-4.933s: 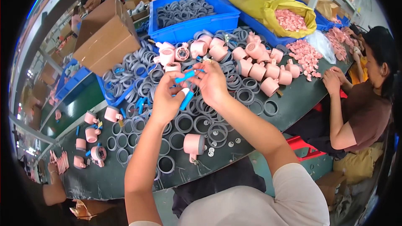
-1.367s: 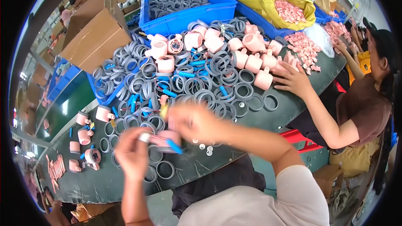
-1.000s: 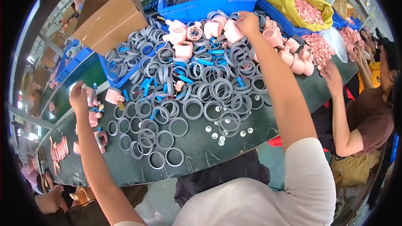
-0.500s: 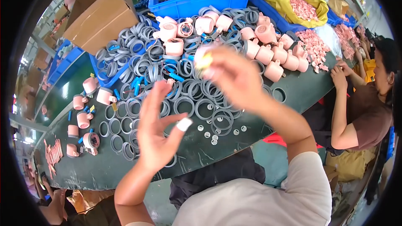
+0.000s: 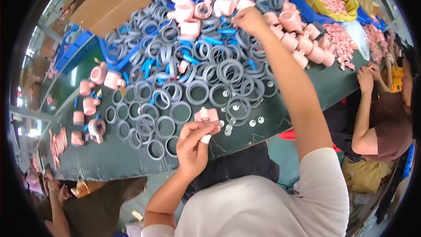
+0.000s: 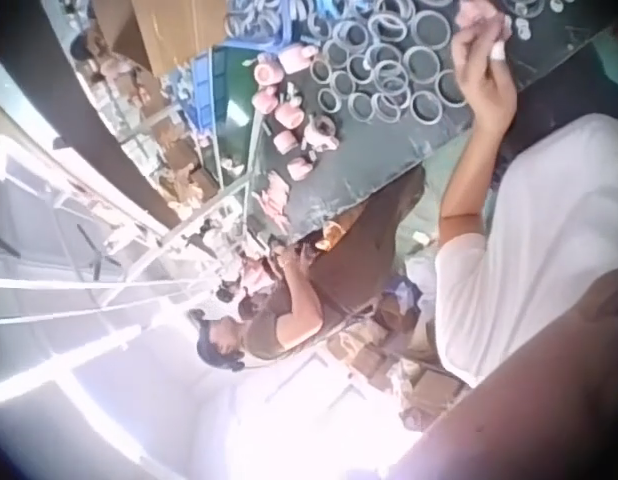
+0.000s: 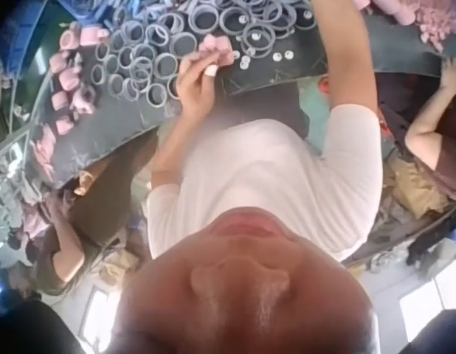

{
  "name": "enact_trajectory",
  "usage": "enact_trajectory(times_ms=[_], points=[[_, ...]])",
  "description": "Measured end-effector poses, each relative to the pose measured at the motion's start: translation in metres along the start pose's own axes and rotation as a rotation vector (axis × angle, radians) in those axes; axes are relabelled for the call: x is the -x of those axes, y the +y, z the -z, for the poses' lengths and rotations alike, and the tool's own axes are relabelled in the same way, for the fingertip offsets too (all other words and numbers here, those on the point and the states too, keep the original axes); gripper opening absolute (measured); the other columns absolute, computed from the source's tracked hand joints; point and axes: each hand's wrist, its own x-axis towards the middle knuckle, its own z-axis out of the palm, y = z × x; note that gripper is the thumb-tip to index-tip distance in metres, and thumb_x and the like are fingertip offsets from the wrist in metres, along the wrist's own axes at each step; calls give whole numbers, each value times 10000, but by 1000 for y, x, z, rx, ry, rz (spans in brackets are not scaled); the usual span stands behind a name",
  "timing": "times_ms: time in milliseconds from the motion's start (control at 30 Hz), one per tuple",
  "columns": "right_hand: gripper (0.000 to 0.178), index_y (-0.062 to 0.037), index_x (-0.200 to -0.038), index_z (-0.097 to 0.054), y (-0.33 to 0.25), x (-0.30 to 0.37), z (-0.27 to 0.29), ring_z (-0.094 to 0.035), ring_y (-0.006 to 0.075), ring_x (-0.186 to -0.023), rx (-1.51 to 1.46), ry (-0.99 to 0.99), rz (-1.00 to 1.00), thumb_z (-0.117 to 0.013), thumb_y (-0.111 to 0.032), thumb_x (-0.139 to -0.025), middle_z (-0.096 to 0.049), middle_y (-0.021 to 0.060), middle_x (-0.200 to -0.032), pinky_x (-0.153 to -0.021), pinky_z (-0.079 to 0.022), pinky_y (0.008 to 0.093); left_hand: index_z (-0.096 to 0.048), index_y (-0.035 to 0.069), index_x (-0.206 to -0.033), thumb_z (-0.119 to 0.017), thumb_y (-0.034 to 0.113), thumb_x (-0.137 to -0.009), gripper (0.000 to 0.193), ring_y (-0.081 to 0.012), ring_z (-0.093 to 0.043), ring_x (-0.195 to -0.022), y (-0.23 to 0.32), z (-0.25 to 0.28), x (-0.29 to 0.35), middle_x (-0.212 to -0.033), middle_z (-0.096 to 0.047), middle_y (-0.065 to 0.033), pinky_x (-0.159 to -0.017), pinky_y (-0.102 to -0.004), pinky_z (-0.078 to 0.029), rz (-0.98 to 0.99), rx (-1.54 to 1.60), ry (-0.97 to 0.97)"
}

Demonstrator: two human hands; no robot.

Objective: The person assembles small fan units by connecting batteries to the plastic housings and fitting rubber rings around the casings by hand.

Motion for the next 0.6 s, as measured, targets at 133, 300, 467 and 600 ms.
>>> enact_trajectory(times_ms=[133,300,467,600], points=[[176,4,-893,-682,-36,27,28,-573,95,-770,-930,113,106,-626,-153,-836,-666,24,-869,-716,-441,238,-577,-38,-1054,-526,-63,-862,201,-233,-615,-934,-3,17,15,-1019,-584,-142,-775,-323,-531,195,289,182],[110,-18,-830,-693,-106,153,65,-567,81,-646,-746,74,374,-663,-118,-795,-644,18,-757,-574,-447,213,-580,-7,-1095,-583,-11,-853,242,-170,-619,-869,-3,22,-11,-942,-628,-85,-761,-279,-516,383,465,285],[78,-17,-792,-650,-134,225,25,-482,188,-563,-701,-50,526,-678,16,-727,-507,66,-625,-731,-438,346,-583,-14,-1097,-581,-26,-847,250,-176,-615,-866,-2,18,-15,-942,-628,-94,-776,-290,-511,310,474,243],[115,-28,-802,-633,-142,230,16,-455,217,-556,-668,47,606,-641,53,-720,-460,60,-596,-848,-442,418,-594,-29,-1087,-529,-94,-852,252,-181,-603,-923,3,19,-16,-1029,-588,-110,-832,-295,-486,265,463,171]])
